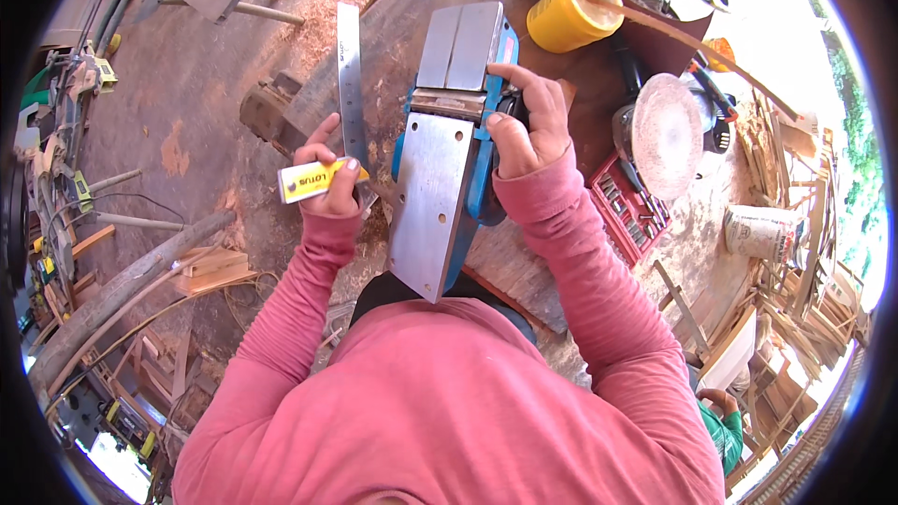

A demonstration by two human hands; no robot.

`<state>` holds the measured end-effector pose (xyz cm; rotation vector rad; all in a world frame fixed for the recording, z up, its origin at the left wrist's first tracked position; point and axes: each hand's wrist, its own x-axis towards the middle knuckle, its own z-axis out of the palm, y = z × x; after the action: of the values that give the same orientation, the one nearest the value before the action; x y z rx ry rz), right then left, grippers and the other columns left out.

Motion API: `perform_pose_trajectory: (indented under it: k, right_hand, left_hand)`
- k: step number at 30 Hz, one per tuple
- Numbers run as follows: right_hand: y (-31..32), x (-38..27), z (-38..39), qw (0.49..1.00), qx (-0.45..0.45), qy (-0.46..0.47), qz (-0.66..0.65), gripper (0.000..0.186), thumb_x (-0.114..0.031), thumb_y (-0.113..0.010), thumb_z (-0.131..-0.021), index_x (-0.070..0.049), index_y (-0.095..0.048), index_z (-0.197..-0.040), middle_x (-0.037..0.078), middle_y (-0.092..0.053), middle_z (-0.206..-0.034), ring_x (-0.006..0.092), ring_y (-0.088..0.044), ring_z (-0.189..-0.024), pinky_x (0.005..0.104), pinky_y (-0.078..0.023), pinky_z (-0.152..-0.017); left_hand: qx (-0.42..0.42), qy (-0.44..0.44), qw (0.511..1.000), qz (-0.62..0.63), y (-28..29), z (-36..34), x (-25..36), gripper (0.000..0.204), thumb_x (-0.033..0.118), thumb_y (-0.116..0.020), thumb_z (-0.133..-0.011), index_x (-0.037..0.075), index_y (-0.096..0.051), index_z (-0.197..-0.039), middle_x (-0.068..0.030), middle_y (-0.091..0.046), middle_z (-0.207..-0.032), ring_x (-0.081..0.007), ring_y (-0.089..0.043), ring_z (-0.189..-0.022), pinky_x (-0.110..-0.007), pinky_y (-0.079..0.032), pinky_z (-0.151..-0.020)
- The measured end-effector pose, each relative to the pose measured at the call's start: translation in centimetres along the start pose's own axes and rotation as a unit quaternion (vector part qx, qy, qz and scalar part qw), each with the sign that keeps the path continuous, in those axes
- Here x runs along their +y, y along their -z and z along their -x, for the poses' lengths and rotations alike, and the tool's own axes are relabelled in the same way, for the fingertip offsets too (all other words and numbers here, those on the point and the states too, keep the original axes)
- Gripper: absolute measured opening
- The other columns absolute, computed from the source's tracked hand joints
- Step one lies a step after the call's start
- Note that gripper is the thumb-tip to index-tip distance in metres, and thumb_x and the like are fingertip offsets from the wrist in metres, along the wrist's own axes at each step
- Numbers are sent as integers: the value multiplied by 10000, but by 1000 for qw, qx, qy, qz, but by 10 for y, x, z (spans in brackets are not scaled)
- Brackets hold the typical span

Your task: The person uses a square ruler to check the alignment of the blades and the flatness of the base on an electric planer, sliding the ruler across the metal plate by hand.

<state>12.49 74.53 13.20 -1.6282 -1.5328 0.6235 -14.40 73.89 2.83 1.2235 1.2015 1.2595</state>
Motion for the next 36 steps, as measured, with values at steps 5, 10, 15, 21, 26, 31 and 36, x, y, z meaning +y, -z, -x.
perform_pose_trajectory:
  k: [5,10,15,21,26,31,36]
  right_hand:
    - [-7,27,1,997,29,63,27,485,-88,-629,-834,-49,-698,-1312,176,-649,-1158,333,-584,-1075,409,-475,-1014]
    - [-7,22,5,996,36,64,54,467,-41,-608,-841,4,-681,-1300,183,-666,-1259,327,-598,-1151,384,-477,-1054]
    - [-16,22,5,997,62,26,40,472,-84,-627,-849,-55,-702,-1314,173,-683,-1192,326,-613,-1105,386,-494,-1027]
    - [-14,18,14,994,102,6,40,469,-140,-654,-876,-48,-697,-1334,201,-690,-1211,351,-636,-1133,403,-502,-1041]
    - [-15,12,15,994,107,0,29,457,-230,-645,-915,-55,-691,-1334,230,-681,-1251,419,-637,-1203,469,-504,-1075]
    - [-16,13,19,992,118,9,53,425,-262,-655,-964,-43,-673,-1328,235,-676,-1228,432,-641,-1179,489,-505,-1057]
    - [-16,10,25,989,125,12,71,383,-250,-663,-1005,-29,-660,-1318,248,-669,-1226,444,-659,-1135,495,-530,-1017]
  left_hand:
    - [-46,4,997,-54,22,-33,-25,240,2,-669,-936,60,-525,-1119,-198,-614,-1470,-131,-640,-887,-283,-542,-805]
    - [-19,197,975,99,29,-69,-51,323,131,-788,-933,51,-629,-1203,-151,-764,-1199,-186,-727,-941,-302,-583,-839]
    - [-18,389,920,-48,41,-89,-76,492,324,-860,-914,27,-678,-1261,-153,-797,-1079,-266,-785,-840,-348,-634,-774]
    - [-156,549,820,-50,54,-82,-39,601,586,-656,-1023,14,-711,-1197,-220,-804,-1087,-376,-803,-882,-488,-665,-767]
    - [-268,571,751,-196,63,-95,-30,752,721,-494,-1043,7,-712,-1124,-249,-801,-1069,-386,-787,-813,-498,-634,-709]
    - [-341,276,885,-159,34,-107,-7,513,530,-674,-1044,19,-697,-1078,-205,-778,-1004,-268,-758,-850,-364,-587,-694]
    - [-303,213,929,18,-51,-108,9,536,421,-658,-1055,42,-605,-1430,-120,-728,-1241,-193,-711,-1064,-354,-560,-941]
